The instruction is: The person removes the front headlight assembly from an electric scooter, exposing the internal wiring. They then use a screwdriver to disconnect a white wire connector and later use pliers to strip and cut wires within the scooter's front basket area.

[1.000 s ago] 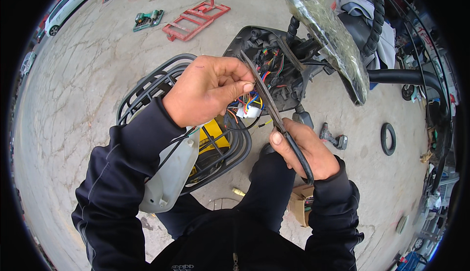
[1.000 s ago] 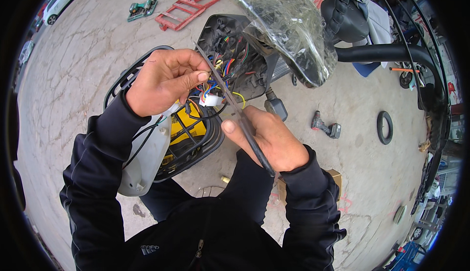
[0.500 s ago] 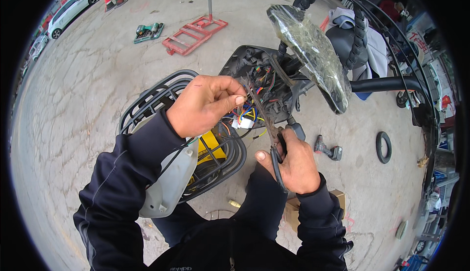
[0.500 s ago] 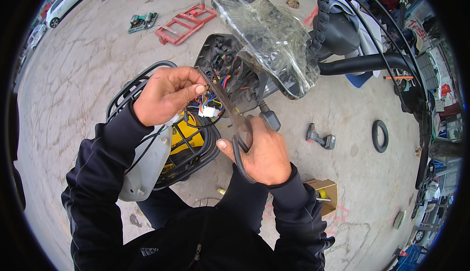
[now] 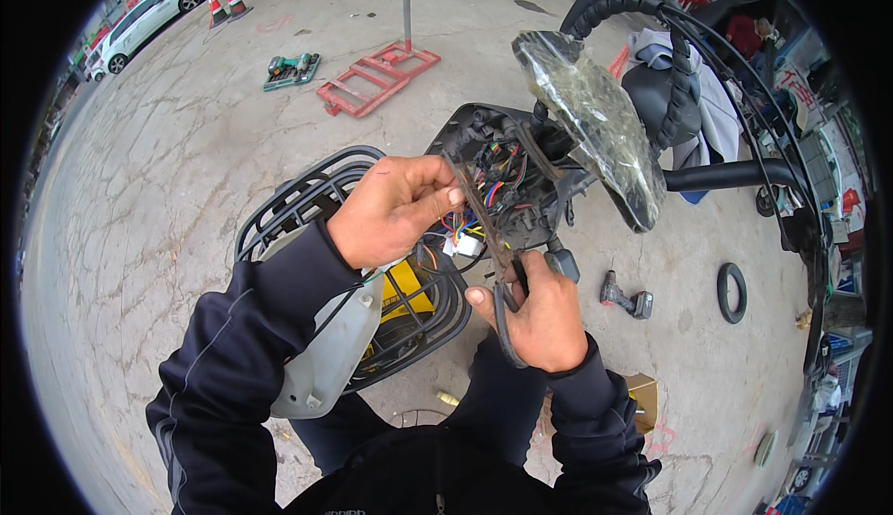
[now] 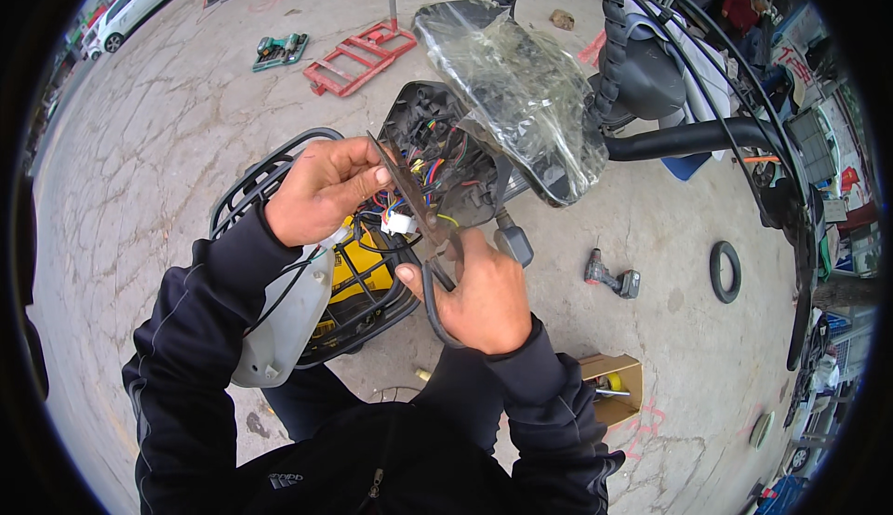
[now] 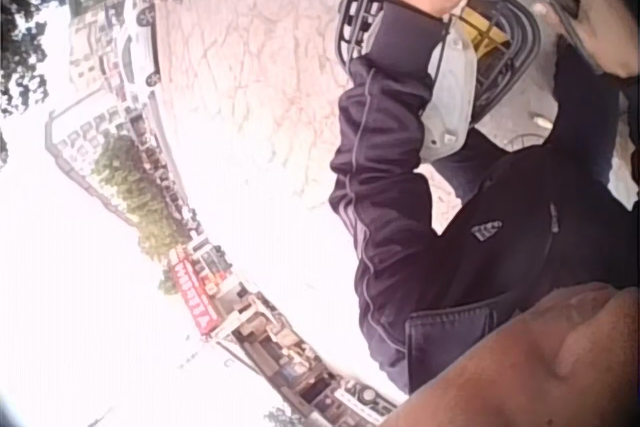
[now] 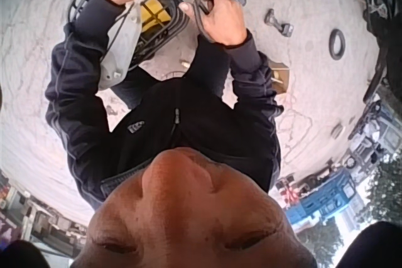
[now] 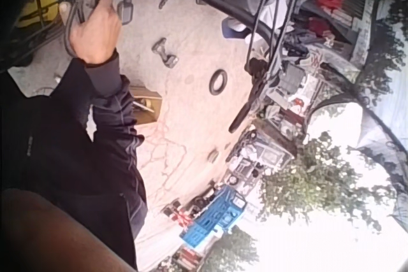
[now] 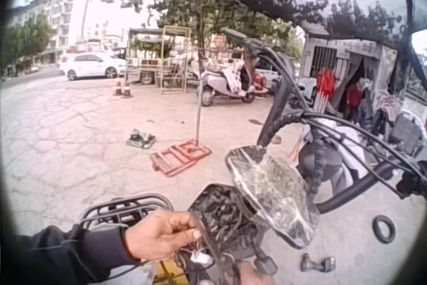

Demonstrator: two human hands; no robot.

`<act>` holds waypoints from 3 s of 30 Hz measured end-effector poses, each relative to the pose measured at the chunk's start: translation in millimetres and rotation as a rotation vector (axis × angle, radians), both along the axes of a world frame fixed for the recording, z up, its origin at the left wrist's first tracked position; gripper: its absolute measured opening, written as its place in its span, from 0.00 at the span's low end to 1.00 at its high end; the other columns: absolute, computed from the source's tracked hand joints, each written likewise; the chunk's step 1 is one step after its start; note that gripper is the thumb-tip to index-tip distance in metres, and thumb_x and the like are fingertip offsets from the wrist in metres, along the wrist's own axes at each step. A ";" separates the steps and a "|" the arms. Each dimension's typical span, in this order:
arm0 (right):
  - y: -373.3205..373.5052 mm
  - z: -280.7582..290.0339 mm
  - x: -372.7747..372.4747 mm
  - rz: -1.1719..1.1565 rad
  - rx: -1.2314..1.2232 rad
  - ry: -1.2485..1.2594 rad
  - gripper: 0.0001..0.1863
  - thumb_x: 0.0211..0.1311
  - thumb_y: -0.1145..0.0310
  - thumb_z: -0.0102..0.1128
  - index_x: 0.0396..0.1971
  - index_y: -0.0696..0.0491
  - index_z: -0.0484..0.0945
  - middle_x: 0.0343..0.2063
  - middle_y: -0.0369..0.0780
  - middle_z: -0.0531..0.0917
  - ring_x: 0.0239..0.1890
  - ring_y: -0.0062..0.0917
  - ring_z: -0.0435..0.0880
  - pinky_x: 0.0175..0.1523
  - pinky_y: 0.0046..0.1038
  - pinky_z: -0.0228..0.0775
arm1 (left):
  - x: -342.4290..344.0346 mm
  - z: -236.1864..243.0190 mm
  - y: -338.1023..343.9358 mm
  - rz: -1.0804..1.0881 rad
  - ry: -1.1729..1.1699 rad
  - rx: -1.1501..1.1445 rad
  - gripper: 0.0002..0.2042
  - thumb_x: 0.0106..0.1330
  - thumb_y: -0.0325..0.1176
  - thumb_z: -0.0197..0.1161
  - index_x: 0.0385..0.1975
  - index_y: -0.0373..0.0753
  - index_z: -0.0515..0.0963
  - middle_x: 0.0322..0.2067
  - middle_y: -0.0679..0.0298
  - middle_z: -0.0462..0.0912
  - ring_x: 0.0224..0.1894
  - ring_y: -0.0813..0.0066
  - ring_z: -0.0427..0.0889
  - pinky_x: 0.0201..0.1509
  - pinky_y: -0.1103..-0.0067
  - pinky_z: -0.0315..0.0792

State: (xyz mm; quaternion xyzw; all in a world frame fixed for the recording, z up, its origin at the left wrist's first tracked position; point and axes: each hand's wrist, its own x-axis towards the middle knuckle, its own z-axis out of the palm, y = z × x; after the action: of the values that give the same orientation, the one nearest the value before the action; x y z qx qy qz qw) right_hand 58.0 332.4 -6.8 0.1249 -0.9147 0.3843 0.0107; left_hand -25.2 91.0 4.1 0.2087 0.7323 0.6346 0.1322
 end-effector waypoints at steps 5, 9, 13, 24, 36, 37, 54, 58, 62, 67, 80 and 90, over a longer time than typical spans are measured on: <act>4.2 -3.1 -2.7 0.036 -0.173 -0.137 0.32 0.63 0.43 0.73 0.33 0.62 0.76 0.18 0.42 0.76 0.19 0.31 0.76 0.29 0.34 0.70 | 1.4 6.2 7.7 0.053 0.044 0.036 0.08 0.78 0.31 0.62 0.40 0.31 0.79 0.30 0.70 0.81 0.32 0.88 0.74 0.34 0.83 0.70; 5.1 -6.1 -4.1 0.108 -0.345 -0.261 0.28 0.72 0.46 0.66 0.34 0.61 0.74 0.19 0.34 0.72 0.21 0.19 0.69 0.26 0.28 0.62 | 1.7 15.1 4.5 0.023 -0.111 0.065 0.09 0.78 0.32 0.62 0.42 0.31 0.79 0.32 0.69 0.82 0.33 0.86 0.75 0.36 0.83 0.71; 7.2 -5.8 -4.1 0.143 -0.369 -0.403 0.27 0.76 0.46 0.60 0.35 0.59 0.74 0.20 0.29 0.69 0.20 0.12 0.66 0.24 0.22 0.57 | 0.0 16.4 3.0 -0.010 -0.156 0.128 0.09 0.79 0.35 0.61 0.43 0.34 0.79 0.32 0.71 0.81 0.25 0.90 0.68 0.26 0.85 0.61; 16.8 -2.1 -0.1 0.182 -0.712 -0.582 0.31 0.77 0.39 0.53 0.36 0.58 0.71 0.20 0.30 0.65 0.19 0.14 0.62 0.23 0.20 0.55 | -4.0 8.8 -2.8 -0.019 -0.173 0.144 0.10 0.79 0.35 0.60 0.44 0.34 0.78 0.33 0.67 0.83 0.21 0.86 0.74 0.23 0.85 0.69; 114.3 -39.3 82.3 -0.325 0.211 0.191 0.43 0.33 0.45 0.89 0.40 0.59 0.73 0.25 0.41 0.70 0.25 0.33 0.69 0.31 0.35 0.66 | -3.7 -0.5 -8.9 -0.015 -0.165 0.165 0.08 0.78 0.31 0.61 0.45 0.32 0.78 0.39 0.61 0.85 0.25 0.82 0.80 0.30 0.84 0.77; 118.6 -39.1 83.7 -0.298 0.189 0.184 0.43 0.33 0.44 0.89 0.40 0.58 0.73 0.25 0.41 0.70 0.25 0.34 0.69 0.31 0.35 0.66 | -3.8 -2.1 -7.9 -0.005 -0.178 0.182 0.05 0.77 0.28 0.62 0.42 0.33 0.76 0.41 0.59 0.85 0.26 0.81 0.81 0.32 0.83 0.79; 62.0 -31.6 28.9 -0.064 0.113 0.410 0.41 0.33 0.51 0.91 0.43 0.58 0.75 0.30 0.41 0.76 0.25 0.32 0.73 0.31 0.32 0.68 | -8.1 -5.1 -18.7 -0.100 0.076 0.040 0.11 0.68 0.17 0.66 0.47 0.32 0.88 0.41 0.64 0.86 0.34 0.83 0.81 0.38 0.85 0.76; 56.7 -27.5 24.4 -0.075 0.161 0.409 0.40 0.33 0.51 0.90 0.42 0.58 0.76 0.30 0.43 0.78 0.27 0.40 0.80 0.32 0.37 0.72 | -7.1 4.9 -16.8 -0.064 -0.017 -0.008 0.10 0.68 0.19 0.68 0.47 0.34 0.89 0.38 0.65 0.86 0.32 0.84 0.80 0.35 0.86 0.74; 39.7 -22.1 20.8 -0.138 0.174 0.336 0.39 0.36 0.49 0.89 0.41 0.58 0.76 0.31 0.45 0.80 0.29 0.45 0.84 0.32 0.41 0.75 | -5.5 9.8 -9.6 -0.017 -0.052 -0.024 0.10 0.68 0.19 0.68 0.46 0.33 0.89 0.35 0.65 0.85 0.32 0.86 0.79 0.35 0.85 0.73; 15.0 -15.9 19.5 -0.195 0.110 0.295 0.38 0.42 0.44 0.86 0.39 0.59 0.75 0.31 0.47 0.82 0.29 0.47 0.85 0.31 0.42 0.77 | -2.4 1.8 -0.5 0.010 0.027 -0.045 0.09 0.70 0.18 0.66 0.46 0.30 0.87 0.38 0.63 0.84 0.36 0.82 0.81 0.41 0.82 0.76; 2.7 -15.5 18.7 -0.189 0.066 0.144 0.35 0.50 0.41 0.81 0.34 0.59 0.76 0.22 0.46 0.83 0.23 0.46 0.85 0.28 0.40 0.76 | 12.5 -3.8 12.4 0.098 0.023 0.012 0.04 0.71 0.24 0.67 0.39 0.29 0.85 0.31 0.71 0.76 0.28 0.90 0.71 0.30 0.84 0.67; -2.4 -18.1 20.7 -0.152 -0.092 0.031 0.32 0.52 0.46 0.83 0.34 0.60 0.76 0.13 0.36 0.69 0.16 0.20 0.68 0.24 0.27 0.64 | 17.0 -8.6 13.4 0.105 0.190 -0.039 0.07 0.74 0.27 0.64 0.34 0.30 0.82 0.30 0.70 0.74 0.27 0.87 0.66 0.30 0.82 0.62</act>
State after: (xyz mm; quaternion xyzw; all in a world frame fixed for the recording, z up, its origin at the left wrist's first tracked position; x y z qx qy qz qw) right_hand 78.7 330.0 -24.9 0.0603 -0.9027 0.4219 0.0600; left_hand -8.1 104.3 -4.6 0.2266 0.7636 0.6038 0.0329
